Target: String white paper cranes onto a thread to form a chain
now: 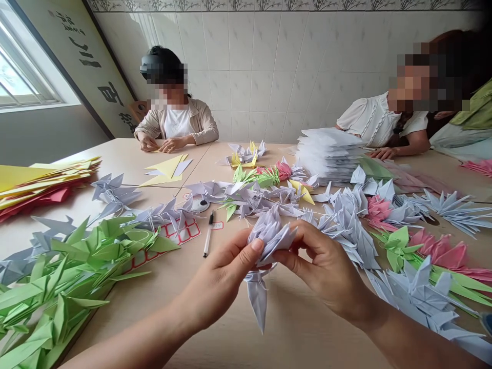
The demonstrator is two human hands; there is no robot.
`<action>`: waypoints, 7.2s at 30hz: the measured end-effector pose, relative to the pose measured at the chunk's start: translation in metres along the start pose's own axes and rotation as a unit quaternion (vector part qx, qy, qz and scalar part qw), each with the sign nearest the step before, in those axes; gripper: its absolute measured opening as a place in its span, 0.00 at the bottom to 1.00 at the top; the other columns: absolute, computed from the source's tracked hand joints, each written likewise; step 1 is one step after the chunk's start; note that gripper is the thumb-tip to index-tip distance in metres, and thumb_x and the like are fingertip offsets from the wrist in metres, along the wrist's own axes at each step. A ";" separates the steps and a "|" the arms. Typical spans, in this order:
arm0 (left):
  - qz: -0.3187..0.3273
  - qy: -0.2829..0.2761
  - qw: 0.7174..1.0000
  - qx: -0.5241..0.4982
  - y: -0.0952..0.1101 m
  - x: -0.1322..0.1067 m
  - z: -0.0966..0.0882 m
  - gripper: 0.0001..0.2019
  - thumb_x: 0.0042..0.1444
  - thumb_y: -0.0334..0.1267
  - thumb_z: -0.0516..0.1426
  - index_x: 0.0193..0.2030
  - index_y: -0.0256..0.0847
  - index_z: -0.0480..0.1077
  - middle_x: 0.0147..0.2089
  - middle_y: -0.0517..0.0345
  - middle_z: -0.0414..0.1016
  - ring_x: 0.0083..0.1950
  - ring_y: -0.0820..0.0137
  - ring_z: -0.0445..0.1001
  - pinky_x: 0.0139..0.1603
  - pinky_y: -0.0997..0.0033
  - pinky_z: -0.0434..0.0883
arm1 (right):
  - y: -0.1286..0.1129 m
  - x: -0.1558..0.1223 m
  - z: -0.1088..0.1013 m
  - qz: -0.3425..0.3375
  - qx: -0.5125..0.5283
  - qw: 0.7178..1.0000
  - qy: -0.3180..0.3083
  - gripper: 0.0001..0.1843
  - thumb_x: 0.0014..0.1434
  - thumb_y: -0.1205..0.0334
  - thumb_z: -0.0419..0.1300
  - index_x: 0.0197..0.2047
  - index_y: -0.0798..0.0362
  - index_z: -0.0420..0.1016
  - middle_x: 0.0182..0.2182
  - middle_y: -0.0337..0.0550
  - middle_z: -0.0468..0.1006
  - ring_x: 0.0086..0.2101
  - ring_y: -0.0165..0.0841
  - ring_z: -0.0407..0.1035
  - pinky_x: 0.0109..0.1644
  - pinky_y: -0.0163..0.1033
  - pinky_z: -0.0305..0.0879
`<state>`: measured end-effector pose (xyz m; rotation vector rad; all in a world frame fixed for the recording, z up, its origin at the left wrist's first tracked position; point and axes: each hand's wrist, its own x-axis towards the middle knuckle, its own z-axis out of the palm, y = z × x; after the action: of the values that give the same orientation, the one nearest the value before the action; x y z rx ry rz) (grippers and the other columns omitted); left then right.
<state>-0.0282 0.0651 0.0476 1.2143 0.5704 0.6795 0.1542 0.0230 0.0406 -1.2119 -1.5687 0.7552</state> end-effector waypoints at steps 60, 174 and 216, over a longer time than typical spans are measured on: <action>0.043 -0.055 0.991 0.112 -0.010 0.016 -0.019 0.10 0.60 0.42 0.61 0.44 0.38 0.71 0.39 0.56 0.71 0.39 0.71 0.69 0.40 0.73 0.68 | -0.004 0.021 -0.025 0.206 0.510 0.832 0.066 0.08 0.58 0.61 0.67 0.42 0.50 0.80 0.37 0.37 0.85 0.37 0.32 0.79 0.37 0.32 0.78; -0.074 0.065 0.993 -0.066 0.012 0.020 -0.038 0.11 0.53 0.32 0.65 0.43 0.39 0.71 0.38 0.58 0.74 0.35 0.75 0.72 0.36 0.78 0.69 | -0.008 0.017 -0.042 0.109 0.457 0.883 -0.008 0.07 0.56 0.56 0.69 0.40 0.42 0.82 0.36 0.30 0.85 0.39 0.30 0.80 0.41 0.30 0.76; -0.091 -0.029 0.965 -0.245 0.023 0.008 -0.025 0.01 0.52 0.28 0.61 0.32 0.34 0.73 0.32 0.53 0.79 0.28 0.76 0.74 0.29 0.80 0.73 | -0.004 0.018 -0.033 0.232 0.535 0.811 -0.032 0.06 0.58 0.57 0.66 0.37 0.49 0.80 0.31 0.35 0.84 0.32 0.29 0.80 0.29 0.26 0.74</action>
<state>-0.0448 0.0914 0.0634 0.7070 0.4239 0.5825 0.1830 0.0364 0.0608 -0.6640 -0.6038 1.7067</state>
